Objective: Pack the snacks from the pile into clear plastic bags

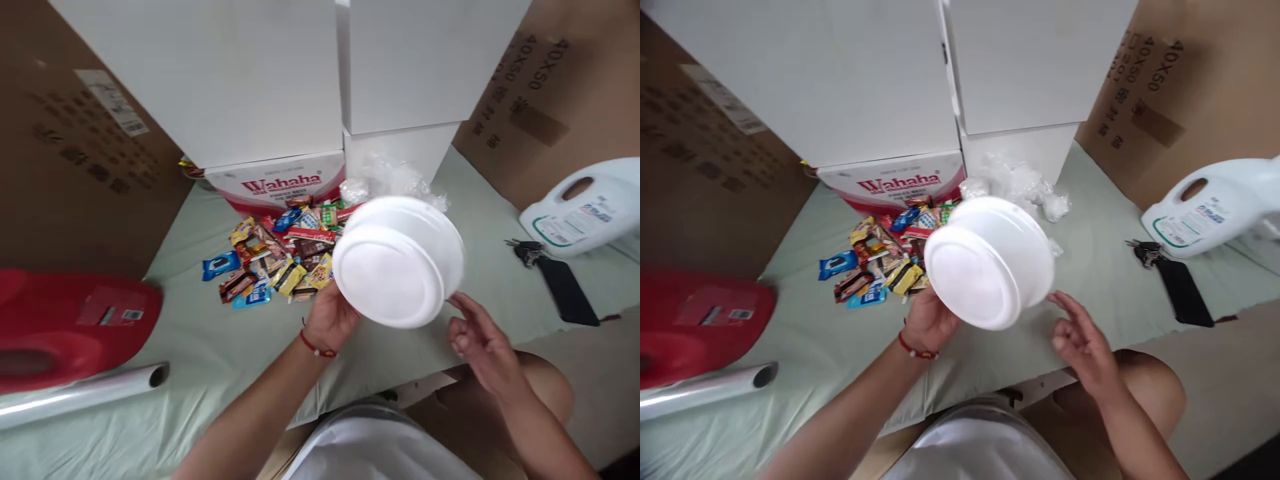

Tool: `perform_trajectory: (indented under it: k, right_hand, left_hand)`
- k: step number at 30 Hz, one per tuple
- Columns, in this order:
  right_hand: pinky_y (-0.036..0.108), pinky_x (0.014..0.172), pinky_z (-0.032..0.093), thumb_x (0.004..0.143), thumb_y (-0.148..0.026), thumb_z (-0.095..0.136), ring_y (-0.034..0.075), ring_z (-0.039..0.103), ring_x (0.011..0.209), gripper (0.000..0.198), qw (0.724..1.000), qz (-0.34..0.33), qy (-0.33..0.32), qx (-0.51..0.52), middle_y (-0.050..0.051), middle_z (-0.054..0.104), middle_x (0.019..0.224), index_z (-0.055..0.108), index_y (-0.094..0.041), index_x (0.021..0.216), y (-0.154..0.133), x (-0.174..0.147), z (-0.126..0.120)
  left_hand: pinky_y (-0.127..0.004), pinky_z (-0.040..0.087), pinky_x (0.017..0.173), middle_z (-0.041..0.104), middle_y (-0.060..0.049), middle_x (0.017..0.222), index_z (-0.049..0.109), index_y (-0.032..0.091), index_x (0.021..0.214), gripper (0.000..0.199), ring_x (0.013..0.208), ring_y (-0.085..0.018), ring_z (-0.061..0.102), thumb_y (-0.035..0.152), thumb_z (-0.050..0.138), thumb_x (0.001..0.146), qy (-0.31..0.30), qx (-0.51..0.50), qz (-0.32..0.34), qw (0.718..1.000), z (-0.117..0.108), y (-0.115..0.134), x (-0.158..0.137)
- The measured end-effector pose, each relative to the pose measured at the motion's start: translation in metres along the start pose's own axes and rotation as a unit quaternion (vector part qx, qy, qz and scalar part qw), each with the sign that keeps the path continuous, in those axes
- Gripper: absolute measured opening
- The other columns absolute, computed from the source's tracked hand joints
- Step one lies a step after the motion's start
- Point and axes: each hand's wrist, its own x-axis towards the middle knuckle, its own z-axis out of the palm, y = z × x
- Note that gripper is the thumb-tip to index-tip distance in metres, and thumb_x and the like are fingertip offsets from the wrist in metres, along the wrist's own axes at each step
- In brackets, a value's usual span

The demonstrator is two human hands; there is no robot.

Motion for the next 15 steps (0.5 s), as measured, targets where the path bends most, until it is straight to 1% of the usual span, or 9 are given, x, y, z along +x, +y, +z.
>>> perform_trajectory:
  k: [2,4,6,9,10,11,12,13,15]
  right_hand:
    - [0.026,0.049,0.041,0.076,-0.045,0.088,0.013,0.054,0.06,0.057,0.997,0.002,-0.049,0.054,0.004,0.07,0.091,0.067,-0.034,0.128,-0.006,-0.012,0.025]
    - [0.025,0.048,0.041,0.081,-0.047,0.084,0.013,0.052,0.055,0.032,0.995,0.006,-0.049,0.084,-0.001,0.062,0.068,0.072,-0.028,0.105,-0.011,-0.021,0.041]
    - [0.025,0.048,0.041,0.087,-0.048,0.078,0.012,0.05,0.05,0.026,0.998,0.0,-0.009,0.067,-0.002,0.055,0.057,0.069,-0.024,0.087,-0.019,-0.023,0.043]
    - [0.027,0.054,0.044,0.09,-0.048,0.073,0.014,0.052,0.055,0.025,0.987,-0.068,0.127,-0.073,-0.002,0.057,0.061,0.067,-0.024,0.09,-0.037,0.003,0.014]
    - [0.029,0.057,0.045,0.091,-0.049,0.071,0.015,0.053,0.058,0.025,0.965,-0.107,0.186,-0.15,-0.001,0.059,0.065,0.068,-0.024,0.093,-0.044,0.019,-0.004]
    - [0.03,0.059,0.045,0.091,-0.049,0.07,0.016,0.054,0.06,0.026,0.925,-0.147,0.244,-0.251,-0.001,0.06,0.068,0.069,-0.023,0.096,-0.05,0.038,-0.025]
    - [0.031,0.062,0.045,0.089,-0.049,0.07,0.017,0.055,0.063,0.028,0.871,-0.173,0.284,-0.362,0.0,0.061,0.07,0.07,-0.022,0.098,-0.055,0.06,-0.047]
    - [0.032,0.065,0.046,0.088,-0.048,0.069,0.019,0.057,0.066,0.029,0.813,-0.193,0.301,-0.459,0.002,0.064,0.072,0.071,-0.021,0.1,-0.059,0.083,-0.069]
    - [0.035,0.072,0.047,0.092,-0.038,0.06,0.024,0.062,0.077,0.028,0.733,-0.2,0.26,-0.596,0.008,0.07,0.085,0.074,-0.018,0.106,-0.061,0.127,-0.108]
  left_hand:
    - [-0.04,0.059,0.104,0.078,-0.007,0.114,0.071,0.018,0.123,0.038,0.118,-0.028,0.07,0.027,0.072,0.085,-0.026,0.007,-0.038,0.999,0.001,-0.035,0.004]
    - [-0.038,0.06,0.099,0.078,-0.007,0.114,0.073,0.019,0.116,0.037,0.114,-0.027,0.071,0.033,0.077,0.082,-0.041,0.021,-0.058,0.997,0.004,-0.057,0.009]
    - [-0.033,0.061,0.088,0.076,-0.007,0.113,0.074,0.02,0.112,0.038,0.103,-0.024,0.071,0.041,0.08,0.081,-0.035,0.065,-0.053,0.996,0.006,-0.068,0.011]
    - [-0.027,0.056,0.073,0.073,-0.006,0.109,0.072,0.021,0.113,0.04,0.085,-0.016,0.065,0.049,0.077,0.085,0.011,0.233,0.023,0.972,0.001,-0.066,0.005]
    - [-0.026,0.054,0.071,0.071,-0.005,0.105,0.072,0.021,0.113,0.039,0.081,-0.015,0.063,0.05,0.074,0.087,0.03,0.308,0.059,0.949,-0.006,-0.062,-0.001]
    - [-0.027,0.053,0.071,0.07,-0.005,0.099,0.072,0.021,0.111,0.037,0.078,-0.015,0.06,0.051,0.071,0.089,0.045,0.385,0.101,0.916,-0.015,-0.057,-0.008]
    - [-0.029,0.053,0.073,0.068,-0.004,0.092,0.072,0.021,0.108,0.034,0.077,-0.016,0.059,0.05,0.067,0.092,0.056,0.454,0.143,0.877,-0.028,-0.05,-0.017]
    - [-0.031,0.053,0.075,0.068,-0.005,0.093,0.072,0.022,0.105,0.031,0.079,-0.017,0.06,0.049,0.062,0.094,0.068,0.514,0.185,0.835,-0.043,-0.043,-0.028]
    - [-0.037,0.054,0.087,0.068,-0.007,0.106,0.072,0.023,0.103,0.025,0.095,-0.022,0.064,0.043,0.057,0.097,0.097,0.622,0.268,0.73,-0.081,-0.027,-0.053]
